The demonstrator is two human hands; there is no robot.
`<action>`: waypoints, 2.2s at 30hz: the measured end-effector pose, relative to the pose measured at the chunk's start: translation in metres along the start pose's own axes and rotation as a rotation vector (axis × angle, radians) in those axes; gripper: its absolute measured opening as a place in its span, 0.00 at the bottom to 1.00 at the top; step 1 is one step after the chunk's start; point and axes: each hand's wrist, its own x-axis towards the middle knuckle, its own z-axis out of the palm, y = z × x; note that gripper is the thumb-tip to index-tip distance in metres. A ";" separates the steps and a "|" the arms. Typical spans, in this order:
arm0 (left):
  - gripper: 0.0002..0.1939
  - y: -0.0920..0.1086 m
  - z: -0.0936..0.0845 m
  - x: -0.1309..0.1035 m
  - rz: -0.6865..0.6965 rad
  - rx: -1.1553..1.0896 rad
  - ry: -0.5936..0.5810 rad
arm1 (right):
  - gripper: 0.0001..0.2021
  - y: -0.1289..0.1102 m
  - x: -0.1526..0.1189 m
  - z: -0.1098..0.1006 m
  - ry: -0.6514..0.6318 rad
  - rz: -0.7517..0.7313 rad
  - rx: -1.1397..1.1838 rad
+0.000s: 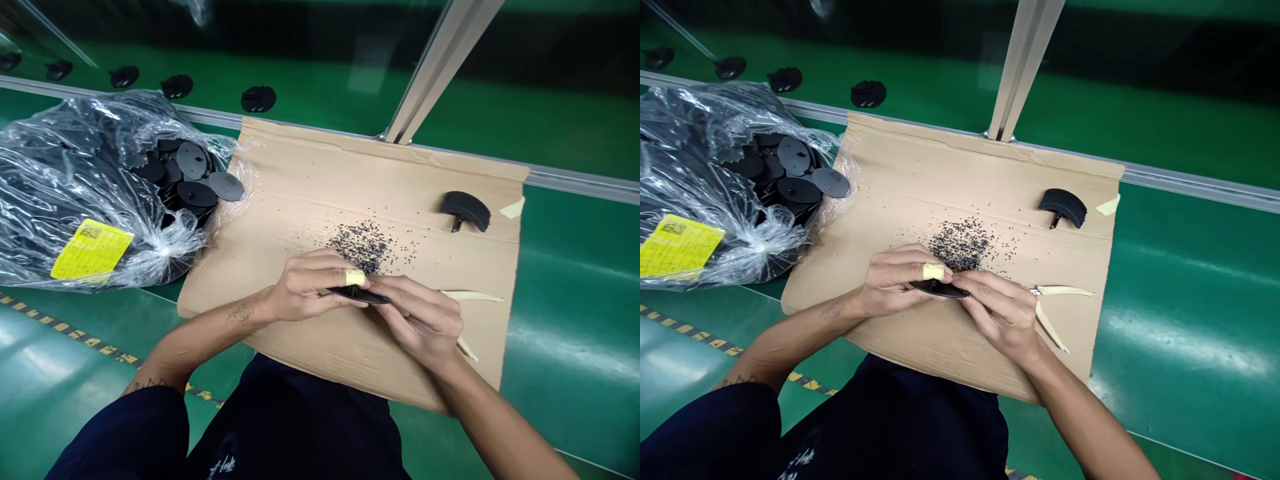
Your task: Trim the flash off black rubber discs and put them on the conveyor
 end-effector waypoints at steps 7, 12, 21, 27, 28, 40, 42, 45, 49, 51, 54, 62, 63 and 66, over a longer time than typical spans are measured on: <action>0.18 0.003 -0.001 0.004 -0.091 -0.140 -0.063 | 0.12 -0.005 0.004 -0.001 0.054 0.113 0.096; 0.27 0.008 -0.008 0.006 -0.338 -0.450 -0.122 | 0.07 -0.008 0.009 -0.003 0.000 0.205 0.255; 0.10 0.003 -0.003 0.005 -0.461 -0.606 -0.126 | 0.10 -0.015 0.011 -0.005 0.041 0.070 0.100; 0.21 0.003 0.002 0.004 -0.508 -0.609 -0.075 | 0.05 -0.021 0.018 -0.003 0.054 -0.037 -0.077; 0.25 0.004 0.002 0.004 -0.532 -0.635 -0.065 | 0.05 -0.022 0.021 -0.002 0.087 -0.023 -0.106; 0.17 0.002 0.001 -0.004 -0.629 -0.438 0.108 | 0.38 -0.012 -0.034 -0.095 -0.462 0.256 -0.733; 0.18 0.002 -0.001 -0.003 -0.651 -0.444 0.111 | 0.33 -0.007 -0.051 -0.106 -0.468 0.272 -0.807; 0.18 0.001 0.000 -0.001 -0.644 -0.410 0.083 | 0.24 -0.003 -0.056 -0.107 -0.390 0.250 -0.831; 0.15 0.000 0.004 -0.001 -0.558 -0.316 0.078 | 0.19 -0.006 -0.031 -0.089 -0.238 0.152 -0.649; 0.13 -0.002 0.005 -0.001 -0.521 -0.284 0.053 | 0.18 -0.008 -0.014 -0.077 -0.230 0.129 -0.485; 0.13 -0.004 0.006 -0.001 -0.485 -0.234 0.005 | 0.18 -0.006 0.003 -0.057 -0.221 0.125 -0.290; 0.13 -0.008 0.004 0.000 -0.446 -0.155 -0.031 | 0.25 0.014 0.002 -0.040 -0.185 0.004 -0.282; 0.13 -0.007 0.003 0.000 -0.446 -0.150 -0.036 | 0.25 0.015 0.000 -0.041 -0.172 0.005 -0.291; 0.12 -0.006 0.003 0.000 -0.450 -0.139 -0.049 | 0.27 0.016 -0.001 -0.043 -0.163 -0.020 -0.311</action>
